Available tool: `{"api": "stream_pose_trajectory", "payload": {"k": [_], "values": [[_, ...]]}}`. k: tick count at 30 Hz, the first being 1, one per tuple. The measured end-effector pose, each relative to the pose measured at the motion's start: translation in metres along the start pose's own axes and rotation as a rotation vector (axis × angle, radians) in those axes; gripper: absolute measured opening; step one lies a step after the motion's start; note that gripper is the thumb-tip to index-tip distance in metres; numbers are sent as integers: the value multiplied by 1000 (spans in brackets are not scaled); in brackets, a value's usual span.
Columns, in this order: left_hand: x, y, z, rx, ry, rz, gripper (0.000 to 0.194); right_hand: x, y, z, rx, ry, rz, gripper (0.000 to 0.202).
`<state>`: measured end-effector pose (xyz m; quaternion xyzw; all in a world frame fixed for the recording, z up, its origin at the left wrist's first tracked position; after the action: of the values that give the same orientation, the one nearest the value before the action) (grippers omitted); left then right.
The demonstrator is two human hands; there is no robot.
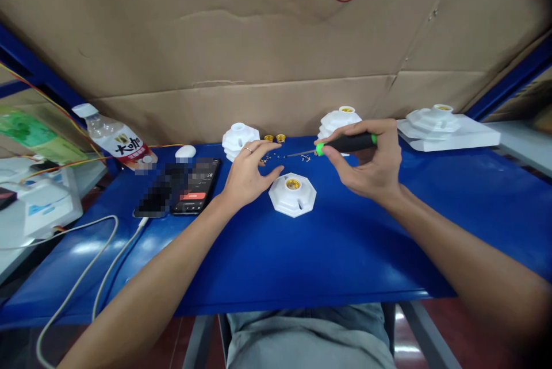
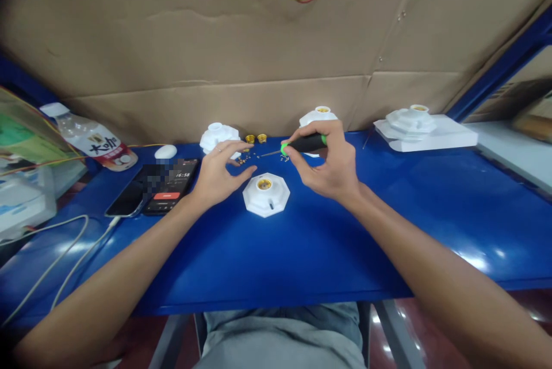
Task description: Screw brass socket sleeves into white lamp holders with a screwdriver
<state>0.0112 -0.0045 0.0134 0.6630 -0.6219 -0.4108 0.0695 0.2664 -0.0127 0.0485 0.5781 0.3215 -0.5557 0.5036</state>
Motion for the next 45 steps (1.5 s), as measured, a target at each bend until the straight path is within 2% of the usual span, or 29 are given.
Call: {"api": "stream_pose_trajectory", "payload": {"k": [3, 6, 10, 14, 18, 24, 28, 32, 35, 36, 39, 42, 45], "values": [[-6, -2, -7, 84, 115, 30, 29, -5, 12, -16, 117, -3, -71, 44], [-25, -14, -14, 48, 127, 123, 12, -10, 27, -33, 222, -18, -121, 43], [-66, -48, -20, -148, 14, 315, 15, -14, 38, -44, 265, -38, -160, 41], [-100, -83, -19, -276, 6, 384, 20, -14, 37, -42, 246, -41, -162, 39], [-109, -102, -21, -331, 42, 437, 21, -16, 36, -35, 237, -31, -166, 37], [-108, -111, -20, -303, 62, 455, 14, -17, 35, -33, 221, -34, -155, 35], [-110, -107, -17, -210, 66, 436, 10, -16, 35, -42, 216, 28, -173, 40], [-91, -83, -19, 60, 68, 354, 11, -18, 38, -50, 195, 49, -243, 42], [-59, -58, -16, 391, 249, 367, 4, -19, 38, -49, 159, 50, -266, 43], [-47, -51, -14, 497, 304, 375, 9, -19, 36, -48, 152, 52, -261, 42], [-20, -31, -6, 659, 407, 290, 20, -16, 28, -39, 125, 68, -223, 41], [-8, -24, 3, 731, 527, 236, 24, -12, 17, -31, 77, 65, -191, 43], [-5, -24, 10, 791, 602, 205, 25, -10, 10, -24, 57, 55, -197, 45]]}}
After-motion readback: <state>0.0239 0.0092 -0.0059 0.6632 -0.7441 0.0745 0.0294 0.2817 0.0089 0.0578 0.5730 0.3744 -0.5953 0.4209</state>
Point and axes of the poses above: each hand's wrist, its own x-axis away from the middle knuckle, its own y-axis out of the back of the hand, z = x × y, the point moved 2 cm from there along -x, towards the middle knuckle, and after that the axes turned 15 degrees about y, right-handed, at the moved point
